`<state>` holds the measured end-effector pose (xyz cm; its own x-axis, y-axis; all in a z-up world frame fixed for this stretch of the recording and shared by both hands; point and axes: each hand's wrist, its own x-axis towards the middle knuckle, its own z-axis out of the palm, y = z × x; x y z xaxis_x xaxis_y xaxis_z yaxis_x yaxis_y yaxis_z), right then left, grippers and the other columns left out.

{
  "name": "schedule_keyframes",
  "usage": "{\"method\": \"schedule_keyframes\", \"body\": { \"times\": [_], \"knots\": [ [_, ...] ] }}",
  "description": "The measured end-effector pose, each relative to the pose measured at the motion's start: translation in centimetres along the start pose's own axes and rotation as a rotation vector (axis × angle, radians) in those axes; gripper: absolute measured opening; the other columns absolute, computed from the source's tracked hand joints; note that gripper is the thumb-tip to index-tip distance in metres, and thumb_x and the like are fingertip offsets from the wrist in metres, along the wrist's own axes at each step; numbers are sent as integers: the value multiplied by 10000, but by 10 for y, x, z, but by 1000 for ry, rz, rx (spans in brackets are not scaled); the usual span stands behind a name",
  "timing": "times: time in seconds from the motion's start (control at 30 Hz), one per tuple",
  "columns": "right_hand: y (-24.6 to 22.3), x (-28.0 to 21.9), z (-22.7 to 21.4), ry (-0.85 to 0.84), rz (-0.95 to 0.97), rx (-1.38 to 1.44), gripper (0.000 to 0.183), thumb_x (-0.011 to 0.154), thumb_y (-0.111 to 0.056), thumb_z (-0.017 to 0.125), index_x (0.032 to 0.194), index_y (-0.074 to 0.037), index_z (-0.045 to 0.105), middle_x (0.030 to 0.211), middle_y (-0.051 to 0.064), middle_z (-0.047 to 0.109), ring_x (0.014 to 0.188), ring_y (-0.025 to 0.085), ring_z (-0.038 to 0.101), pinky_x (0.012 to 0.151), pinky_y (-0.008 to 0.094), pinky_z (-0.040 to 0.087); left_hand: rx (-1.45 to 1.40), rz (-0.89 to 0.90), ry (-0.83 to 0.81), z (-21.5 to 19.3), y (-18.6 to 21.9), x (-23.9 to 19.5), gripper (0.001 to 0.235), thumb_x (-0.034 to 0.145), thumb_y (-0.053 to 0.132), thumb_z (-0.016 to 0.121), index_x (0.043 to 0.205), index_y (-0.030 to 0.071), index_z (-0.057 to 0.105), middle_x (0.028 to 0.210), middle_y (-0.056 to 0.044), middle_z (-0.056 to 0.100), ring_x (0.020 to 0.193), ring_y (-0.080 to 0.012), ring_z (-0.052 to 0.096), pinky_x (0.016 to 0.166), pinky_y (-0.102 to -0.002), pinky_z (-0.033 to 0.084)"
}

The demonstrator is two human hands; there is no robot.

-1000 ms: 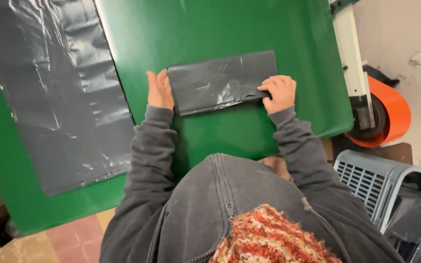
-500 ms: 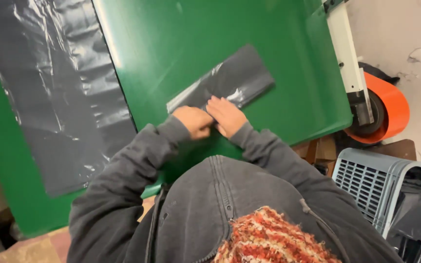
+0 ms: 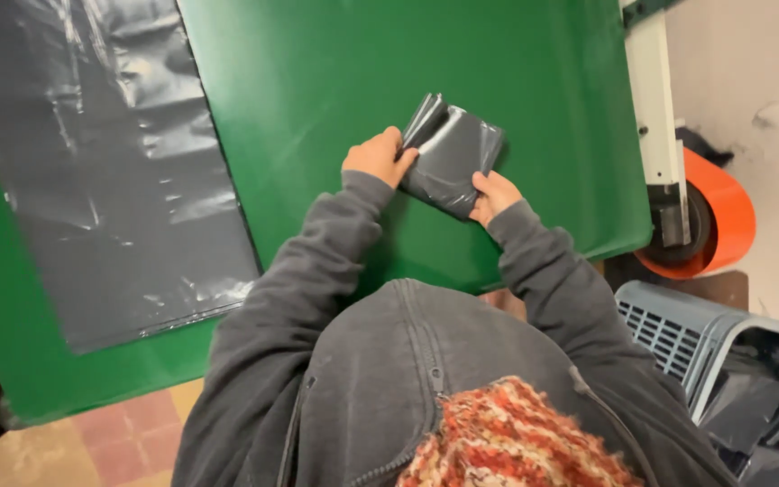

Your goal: Folding large black plastic bags and placing them into a storage crate.

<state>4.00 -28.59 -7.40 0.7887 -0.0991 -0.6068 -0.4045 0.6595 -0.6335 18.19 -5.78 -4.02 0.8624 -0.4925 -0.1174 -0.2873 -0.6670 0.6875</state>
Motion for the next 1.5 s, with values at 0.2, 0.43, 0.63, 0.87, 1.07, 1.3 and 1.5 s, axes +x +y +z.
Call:
{"method": "schedule_keyframes", "body": {
  "times": [0.2, 0.43, 0.63, 0.87, 1.07, 1.3, 1.5],
  "knots": [
    [-31, -39, 13, 425, -521, -785, 227, 1020, -67, 612, 1234, 5, 581, 1032, 115, 647, 846, 215, 641, 766, 382, 593, 196, 95, 392, -48, -19, -69, 584, 822, 527, 771, 1179, 87, 631, 1107, -76, 651, 1040, -315, 601, 736, -477, 488],
    [78, -54, 184, -330, -897, -1021, 455, 885, 72, 706, 1293, -25, 531, 1225, 126, 567, 1159, 244, 623, 1006, 449, 572, 395, 47, 421, -136, -109, -253, 894, 689, 643, 813, 1325, 64, 570, 1452, -146, 489, 1423, -384, 330, 1063, -658, 287],
    [163, -18, 255, -901, 23, -499, 869, 913, -272, 686, 1607, -108, 190, 1616, 84, 336, 1520, 263, 323, 1089, 471, 498, 337, -49, 377, -116, -165, -298, 856, 721, 538, 798, 1413, 91, 566, 1571, -147, 412, 1510, -365, 259, 1136, -659, 218],
    [163, -34, 305, -994, -998, -1322, 611, 847, -136, 736, 1411, -101, 503, 1378, 148, 565, 1288, 322, 553, 1062, 399, 481, 333, -34, 589, -120, -165, -286, 289, 872, 250, 744, 1140, 170, 670, 1230, 3, 645, 1287, -261, 539, 927, -486, 448],
    [109, -73, 261, -862, -1002, -1363, 112, 870, -65, 742, 978, -78, 717, 872, 99, 699, 783, 284, 687, 701, 344, 531, 421, -34, 435, -171, -147, -348, 247, 810, 227, 734, 1044, 164, 689, 1052, 8, 683, 1021, -247, 643, 764, -425, 509],
    [33, -55, 206, -604, -499, -1182, 165, 868, -41, 756, 1008, -3, 679, 855, 10, 666, 768, 84, 609, 686, 252, 504, -335, 12, 253, -257, -180, -335, 212, 883, 123, 711, 1074, 30, 708, 1017, -92, 734, 883, -218, 724, 785, -317, 554],
    [-29, 114, 304, -508, -696, -895, 148, 998, -50, 733, 1096, -4, 632, 849, 3, 645, 627, 60, 548, 531, 242, 429, -327, 60, 688, -280, -287, -140, 216, 1104, 182, 660, 1110, -18, 580, 908, -175, 647, 812, -292, 615, 763, -398, 520]
  ]
}}
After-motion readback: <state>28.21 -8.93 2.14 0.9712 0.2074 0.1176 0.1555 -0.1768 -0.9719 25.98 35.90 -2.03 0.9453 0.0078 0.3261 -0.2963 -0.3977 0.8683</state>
